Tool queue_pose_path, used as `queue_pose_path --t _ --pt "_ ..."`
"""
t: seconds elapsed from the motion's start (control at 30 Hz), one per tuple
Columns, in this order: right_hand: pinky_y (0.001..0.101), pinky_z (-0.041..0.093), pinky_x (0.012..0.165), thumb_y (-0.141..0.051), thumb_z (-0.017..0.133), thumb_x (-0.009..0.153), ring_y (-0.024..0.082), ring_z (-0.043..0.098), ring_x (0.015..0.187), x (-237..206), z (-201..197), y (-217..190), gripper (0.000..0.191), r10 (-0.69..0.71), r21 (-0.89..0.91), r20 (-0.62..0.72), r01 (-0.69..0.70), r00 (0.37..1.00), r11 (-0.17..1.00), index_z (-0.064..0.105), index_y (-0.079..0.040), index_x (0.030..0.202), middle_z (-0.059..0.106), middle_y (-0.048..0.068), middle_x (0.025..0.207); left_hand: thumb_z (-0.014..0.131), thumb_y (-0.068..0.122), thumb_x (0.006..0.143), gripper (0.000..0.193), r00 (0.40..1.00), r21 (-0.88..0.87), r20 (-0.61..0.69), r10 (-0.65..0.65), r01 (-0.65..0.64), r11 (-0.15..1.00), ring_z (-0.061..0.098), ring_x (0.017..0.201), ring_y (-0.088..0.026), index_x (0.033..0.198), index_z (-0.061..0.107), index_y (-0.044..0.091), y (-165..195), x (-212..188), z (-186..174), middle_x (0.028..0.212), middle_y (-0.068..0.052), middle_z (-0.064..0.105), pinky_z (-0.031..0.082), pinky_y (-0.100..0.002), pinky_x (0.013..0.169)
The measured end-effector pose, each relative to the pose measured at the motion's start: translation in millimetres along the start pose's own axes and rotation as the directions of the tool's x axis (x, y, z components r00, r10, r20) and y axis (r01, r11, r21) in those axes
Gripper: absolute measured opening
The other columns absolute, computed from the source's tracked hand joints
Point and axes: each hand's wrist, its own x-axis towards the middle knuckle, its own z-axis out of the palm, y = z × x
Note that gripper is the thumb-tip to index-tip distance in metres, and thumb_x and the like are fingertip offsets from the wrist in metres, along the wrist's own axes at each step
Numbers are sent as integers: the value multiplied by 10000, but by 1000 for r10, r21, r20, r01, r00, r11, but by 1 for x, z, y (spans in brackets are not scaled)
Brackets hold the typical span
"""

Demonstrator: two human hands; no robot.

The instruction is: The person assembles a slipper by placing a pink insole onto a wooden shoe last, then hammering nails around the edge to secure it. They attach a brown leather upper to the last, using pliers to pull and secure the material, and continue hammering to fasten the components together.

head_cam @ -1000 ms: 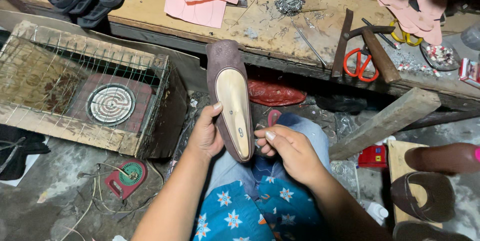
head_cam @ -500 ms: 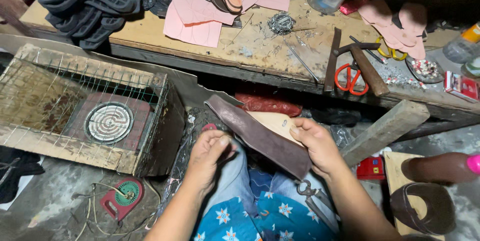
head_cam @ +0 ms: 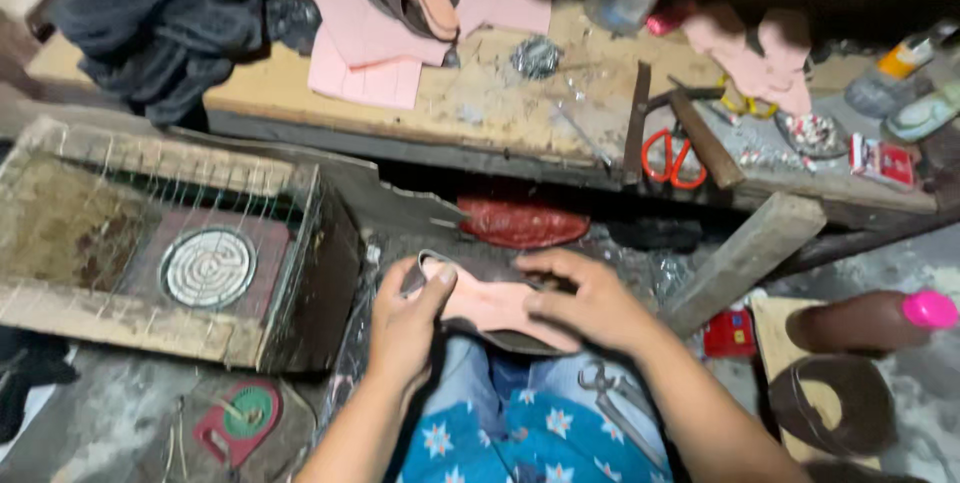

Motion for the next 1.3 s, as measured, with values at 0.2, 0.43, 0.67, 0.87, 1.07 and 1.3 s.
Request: queue_pose_path --t 0.2,0.43,0.67,0.87,1.07,1.3 --pt "334 538 959 -123 786 812 266 720 1088 8 23 -21 329 -154 -77 -151 144 976 987 746 -16 1120 748 146 1140 760 169 832 459 971 296 236 -31 -41 954 695 948 -123 1256 650 32 12 6 -17 1049 -61 755 544 -255 846" --pt "310 575 787 -66 735 884 228 739 884 13 50 -2 146 -213 -102 -399 187 892 977 746 -8 1017 755 118 964 720 146 843 406 926 303 316 -208 109 947 682 762 -127 1236 655 70 30 20 -10 935 -42 735 560 -289 627" --pt "321 560 721 -73 724 893 227 709 800 17 63 8 70 -184 -112 -489 147 853 983 708 -10 919 718 106 877 720 143 857 357 932 239 324 -164 87 967 687 683 -123 1195 671 42 19 22 -12 889 -51 740 567 -284 541" --pt "322 551 718 -93 710 912 229 703 794 24 66 8 80 -126 -89 -470 95 874 992 701 -13 908 706 106 861 733 136 853 350 937 220 339 -81 5 975 662 771 -95 1181 679 22 7 25 -22 925 -29 719 557 -264 638" --pt "323 556 733 -105 723 906 230 708 813 28 77 2 86 -160 -41 -379 156 911 987 712 -21 920 708 103 883 751 125 846 380 915 370 358 -186 43 928 601 766 -110 1204 665 33 2 37 -52 909 -46 694 497 -259 662" --pt "353 548 843 -93 765 842 274 691 992 30 72 -2 245 -400 -42 -108 397 910 917 721 25 1052 699 166 1069 699 78 836 307 821 389 554 -133 -114 914 643 930 -94 1138 686 25 0 44 -70 1028 -39 724 538 -264 827"
